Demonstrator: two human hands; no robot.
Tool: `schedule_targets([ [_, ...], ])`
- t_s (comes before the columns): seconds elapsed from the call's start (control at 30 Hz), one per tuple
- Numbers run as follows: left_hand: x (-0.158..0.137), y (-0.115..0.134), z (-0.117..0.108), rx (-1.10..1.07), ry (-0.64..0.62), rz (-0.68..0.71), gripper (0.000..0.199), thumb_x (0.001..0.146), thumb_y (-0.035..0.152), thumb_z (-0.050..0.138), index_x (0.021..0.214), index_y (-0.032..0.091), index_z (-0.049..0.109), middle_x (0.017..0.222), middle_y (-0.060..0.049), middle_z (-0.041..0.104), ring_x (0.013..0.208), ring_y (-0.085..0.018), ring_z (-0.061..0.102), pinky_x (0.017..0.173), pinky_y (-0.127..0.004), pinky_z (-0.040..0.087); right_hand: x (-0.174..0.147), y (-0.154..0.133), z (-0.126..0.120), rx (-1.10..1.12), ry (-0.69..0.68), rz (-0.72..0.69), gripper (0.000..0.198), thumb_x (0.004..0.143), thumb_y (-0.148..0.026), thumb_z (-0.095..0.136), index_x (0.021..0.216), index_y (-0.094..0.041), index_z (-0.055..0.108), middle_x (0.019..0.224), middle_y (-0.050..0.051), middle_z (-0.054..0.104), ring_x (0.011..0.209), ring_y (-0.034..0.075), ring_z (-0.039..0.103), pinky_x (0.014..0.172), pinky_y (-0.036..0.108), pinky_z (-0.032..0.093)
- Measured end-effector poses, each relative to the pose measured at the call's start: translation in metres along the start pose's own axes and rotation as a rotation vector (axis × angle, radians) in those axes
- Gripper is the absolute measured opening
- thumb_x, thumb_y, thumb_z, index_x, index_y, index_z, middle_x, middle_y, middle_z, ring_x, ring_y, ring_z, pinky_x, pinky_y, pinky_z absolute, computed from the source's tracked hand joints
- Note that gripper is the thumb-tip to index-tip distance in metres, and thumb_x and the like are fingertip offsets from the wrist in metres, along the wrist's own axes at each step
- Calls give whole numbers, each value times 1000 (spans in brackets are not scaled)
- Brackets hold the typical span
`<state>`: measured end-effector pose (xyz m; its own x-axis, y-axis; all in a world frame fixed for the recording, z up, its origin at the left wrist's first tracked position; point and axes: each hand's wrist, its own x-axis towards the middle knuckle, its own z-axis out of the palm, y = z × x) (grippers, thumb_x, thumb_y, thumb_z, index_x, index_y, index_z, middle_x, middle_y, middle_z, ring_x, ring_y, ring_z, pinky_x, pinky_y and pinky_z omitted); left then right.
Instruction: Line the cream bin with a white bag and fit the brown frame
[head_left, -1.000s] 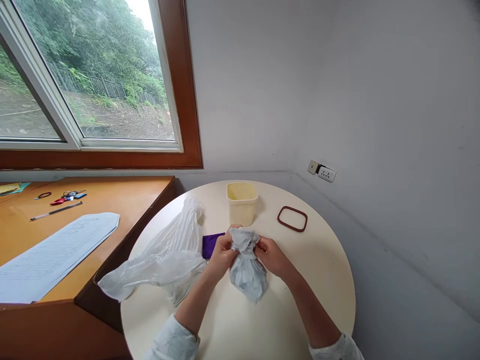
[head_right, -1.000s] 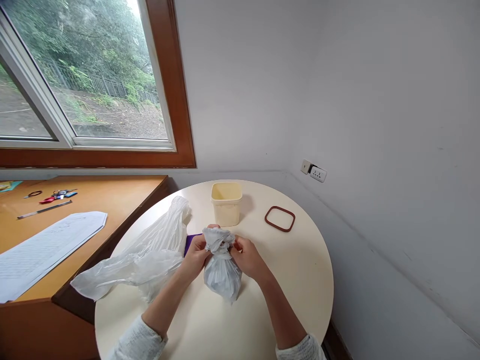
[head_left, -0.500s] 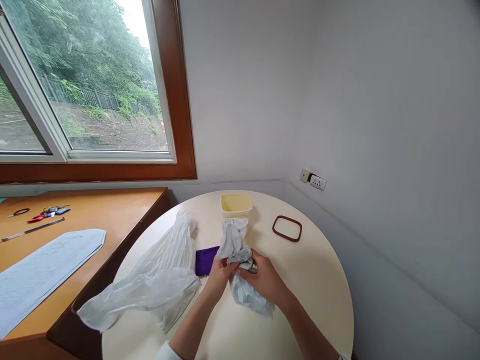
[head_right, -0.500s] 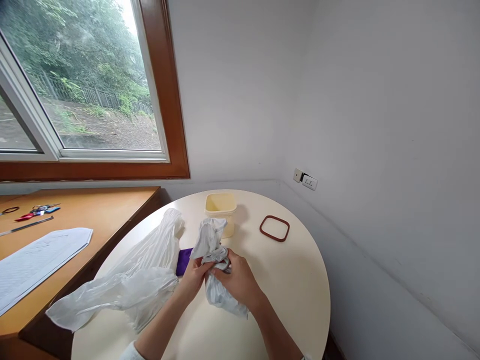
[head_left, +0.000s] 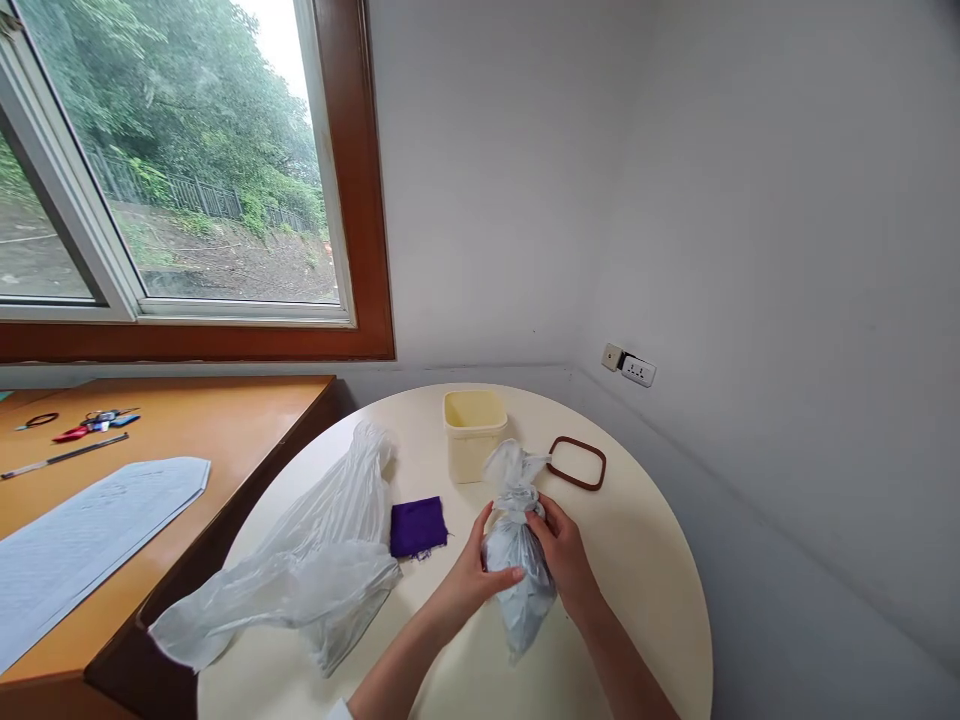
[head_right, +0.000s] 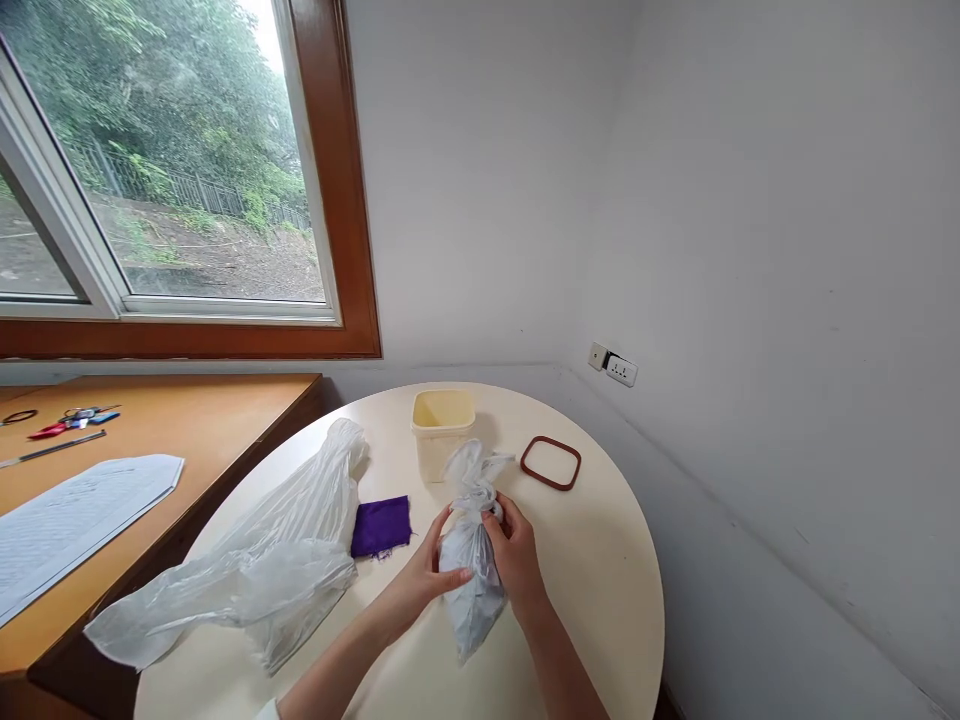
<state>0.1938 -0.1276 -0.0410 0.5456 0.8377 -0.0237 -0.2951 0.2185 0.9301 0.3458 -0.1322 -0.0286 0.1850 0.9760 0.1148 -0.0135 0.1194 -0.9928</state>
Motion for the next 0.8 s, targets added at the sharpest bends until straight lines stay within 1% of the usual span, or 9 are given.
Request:
schedule_targets([
  [0.13, 2, -2, -3, -35, 28, -32, 107, 62, 32, 77, 142, 24, 6, 120, -13, 53, 106, -24, 54, 94, -36, 38, 3, 11, -10, -123, 7, 26, 43, 72, -49, 59, 103, -18, 62, 110, 11, 62, 103, 26, 56, 84, 38, 46],
  [0.2, 2, -3, -5, -55, 41, -37, 107, 63, 31, 76, 142, 24, 5, 114, -12, 56, 103, -23, 56, 93, -36, 38, 5, 12, -16, -83, -29, 49, 42, 71, -47, 62, 102, -19, 62, 110, 10, 62, 105, 26, 56, 86, 39, 45],
  [0.33, -1, -1, -6, -58, -13, -11, 106, 63, 26, 76, 142, 27, 5, 111, -10, 56, 100, -22, 56, 91, -35, 38, 3, 4, -28, 87, -244, 132, 48, 72, -42, 64, 114, -21, 54, 119, 9, 58, 107, 24, 56, 93, 39, 41],
  [0.43, -3, 2, -5, -46, -65, -18, 108, 63, 26, 77, 142, 31, 3, 114, -10, 55, 100, -22, 56, 88, -35, 39, 1, -4, -35, 62, -377, 224, 49, 72, -42, 64, 116, -22, 54, 117, 8, 60, 110, 24, 54, 96, 41, 38],
  [0.5, -3, 3, -5, -42, -91, -27, 110, 61, 27, 78, 141, 34, 4, 122, -11, 50, 105, -24, 54, 89, -36, 39, 1, -8, -38, -11, -424, 238, 46, 71, -41, 66, 112, -22, 58, 113, 8, 62, 110, 24, 54, 97, 41, 37],
  [0.57, -2, 2, -7, -34, -85, -30, 112, 57, 26, 80, 141, 35, 6, 133, -13, 40, 115, -26, 47, 93, -37, 37, 1, -11, -40, -70, -443, 210, 41, 69, -36, 66, 108, -23, 62, 108, 8, 64, 105, 25, 55, 94, 41, 38],
  [0.63, -1, 0, -9, -13, -51, -41, 111, 56, 26, 80, 140, 35, 9, 139, -15, 32, 123, -27, 38, 95, -38, 35, 0, -13, -41, -76, -438, 194, 35, 70, -31, 63, 103, -22, 64, 104, 9, 65, 97, 25, 58, 87, 39, 43],
  [0.7, 0, 0, -11, 17, -18, -54, 108, 56, 26, 80, 140, 34, 12, 141, -16, 27, 126, -28, 34, 94, -39, 36, -1, -13, -43, -75, -426, 202, 29, 70, -26, 59, 97, -20, 66, 97, 10, 67, 88, 25, 60, 77, 37, 46],
  [0.8, 2, 0, -15, 38, 9, -54, 104, 56, 26, 80, 137, 37, 17, 142, -15, 25, 124, -29, 34, 88, -38, 40, -1, -6, -46, -165, -412, 226, 21, 65, -19, 57, 82, -18, 68, 85, 10, 68, 78, 25, 61, 68, 34, 47],
])
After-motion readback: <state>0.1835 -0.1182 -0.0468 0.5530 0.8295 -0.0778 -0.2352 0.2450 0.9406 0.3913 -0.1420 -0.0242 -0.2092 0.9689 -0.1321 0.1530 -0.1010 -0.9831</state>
